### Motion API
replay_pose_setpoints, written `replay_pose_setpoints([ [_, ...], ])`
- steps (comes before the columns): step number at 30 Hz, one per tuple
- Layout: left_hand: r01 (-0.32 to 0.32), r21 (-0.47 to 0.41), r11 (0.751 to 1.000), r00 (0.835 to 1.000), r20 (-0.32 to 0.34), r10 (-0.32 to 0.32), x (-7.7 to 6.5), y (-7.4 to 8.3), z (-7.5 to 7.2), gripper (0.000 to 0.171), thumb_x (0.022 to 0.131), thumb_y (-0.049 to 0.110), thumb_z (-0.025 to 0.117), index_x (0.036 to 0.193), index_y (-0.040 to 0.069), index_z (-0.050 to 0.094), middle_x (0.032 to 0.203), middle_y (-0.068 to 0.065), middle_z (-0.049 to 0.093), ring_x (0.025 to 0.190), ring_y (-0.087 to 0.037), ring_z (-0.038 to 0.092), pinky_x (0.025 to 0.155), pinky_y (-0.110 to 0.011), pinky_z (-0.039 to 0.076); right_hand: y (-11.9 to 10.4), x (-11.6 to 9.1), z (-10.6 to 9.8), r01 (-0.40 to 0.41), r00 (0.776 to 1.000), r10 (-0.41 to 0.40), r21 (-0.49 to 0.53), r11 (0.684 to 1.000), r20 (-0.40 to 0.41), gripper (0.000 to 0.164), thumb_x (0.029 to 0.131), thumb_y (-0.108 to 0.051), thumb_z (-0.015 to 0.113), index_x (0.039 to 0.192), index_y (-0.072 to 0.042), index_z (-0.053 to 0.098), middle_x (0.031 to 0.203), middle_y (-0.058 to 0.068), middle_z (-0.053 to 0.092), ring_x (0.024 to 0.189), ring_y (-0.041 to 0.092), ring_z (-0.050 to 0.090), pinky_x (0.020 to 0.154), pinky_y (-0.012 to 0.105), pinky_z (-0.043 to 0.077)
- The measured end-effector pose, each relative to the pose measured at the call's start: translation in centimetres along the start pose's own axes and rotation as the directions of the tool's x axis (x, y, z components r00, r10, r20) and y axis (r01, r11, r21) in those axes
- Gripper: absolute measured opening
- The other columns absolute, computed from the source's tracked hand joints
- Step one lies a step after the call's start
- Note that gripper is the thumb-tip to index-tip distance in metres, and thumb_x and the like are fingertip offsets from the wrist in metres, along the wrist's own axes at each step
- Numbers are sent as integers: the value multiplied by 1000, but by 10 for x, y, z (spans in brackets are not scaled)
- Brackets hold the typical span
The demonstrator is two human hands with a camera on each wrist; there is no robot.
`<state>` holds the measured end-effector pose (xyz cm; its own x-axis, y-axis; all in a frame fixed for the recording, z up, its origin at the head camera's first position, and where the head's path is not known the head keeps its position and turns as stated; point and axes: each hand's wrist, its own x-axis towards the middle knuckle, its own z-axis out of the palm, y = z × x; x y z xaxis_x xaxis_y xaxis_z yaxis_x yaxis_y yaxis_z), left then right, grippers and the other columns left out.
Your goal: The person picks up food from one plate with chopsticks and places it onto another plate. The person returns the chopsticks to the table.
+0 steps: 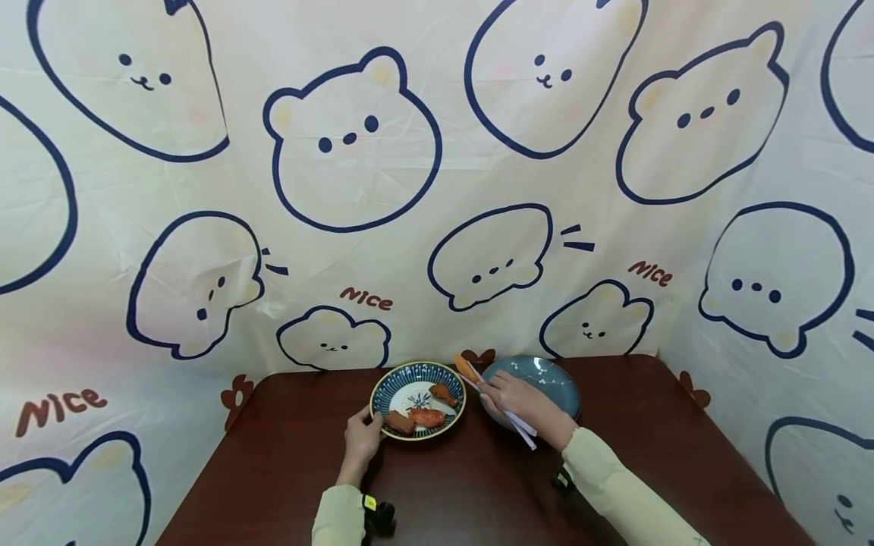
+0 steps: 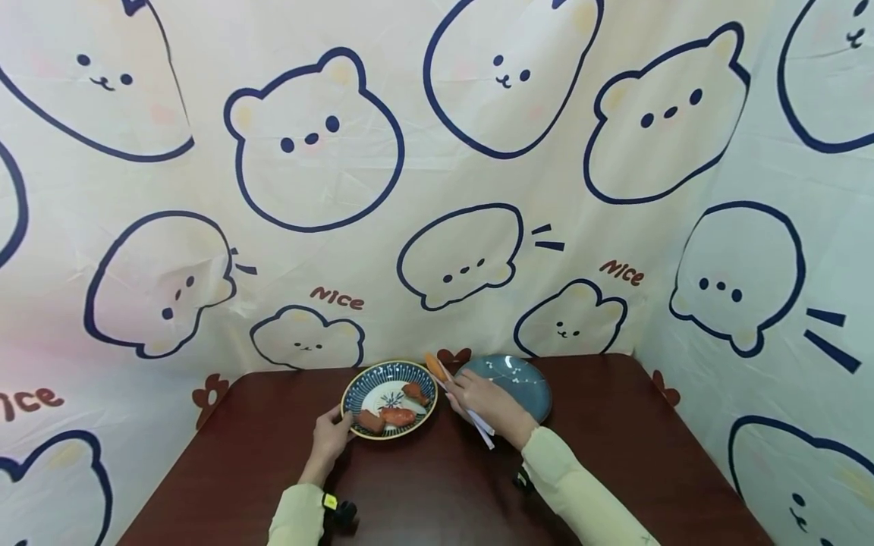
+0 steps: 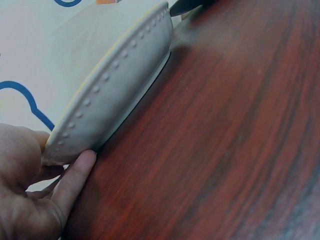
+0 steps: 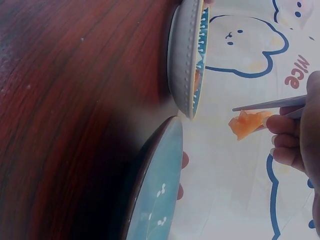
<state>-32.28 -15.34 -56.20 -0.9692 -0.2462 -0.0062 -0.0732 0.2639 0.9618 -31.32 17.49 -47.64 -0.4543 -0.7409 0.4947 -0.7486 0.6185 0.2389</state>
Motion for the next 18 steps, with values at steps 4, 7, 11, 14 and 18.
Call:
replay_pose_setpoints([
  [4,2,3,1000,1000,-7,-2,2,-1,0,47,105,12,50,147,-9,47,131,-32,60,95,-24,69,68,-28,60,-1,3,-1,-25,999,24,28,999,27,28,100,-14,59,121,-2,74,100,7,70,89,15,58,75,26,57],
  [7,4,3,1000,1000,-12,-4,3,0,1,47,105,13,50,147,-9,47,131,-31,60,95,-23,69,68,-27,59,0,5,0,-43,998,41,36,998,49,30,101,-15,58,122,-2,73,102,7,71,91,16,58,78,27,57],
  [11,9,-4,1000,1000,-11,-9,2,0,2,48,104,13,50,147,-9,47,131,-31,61,96,-24,69,69,-27,60,-1,6,2,-46,998,44,51,998,43,30,99,-15,59,121,-2,74,101,7,71,90,17,58,78,28,58],
  [14,4,-11,1000,1000,-8,-5,1,1,1,47,104,13,50,147,-9,47,130,-31,61,96,-25,69,70,-27,60,-2,6,3,-33,999,32,63,997,18,29,97,-13,61,120,0,74,98,8,70,88,17,57,76,28,57],
  [18,1,-11,1000,1000,-7,-1,0,2,1,46,105,12,50,146,-10,48,129,-31,61,97,-25,69,71,-28,61,-3,7,4,-38,999,37,85,996,7,28,97,-12,61,119,1,74,97,8,70,87,17,56,75,27,57],
])
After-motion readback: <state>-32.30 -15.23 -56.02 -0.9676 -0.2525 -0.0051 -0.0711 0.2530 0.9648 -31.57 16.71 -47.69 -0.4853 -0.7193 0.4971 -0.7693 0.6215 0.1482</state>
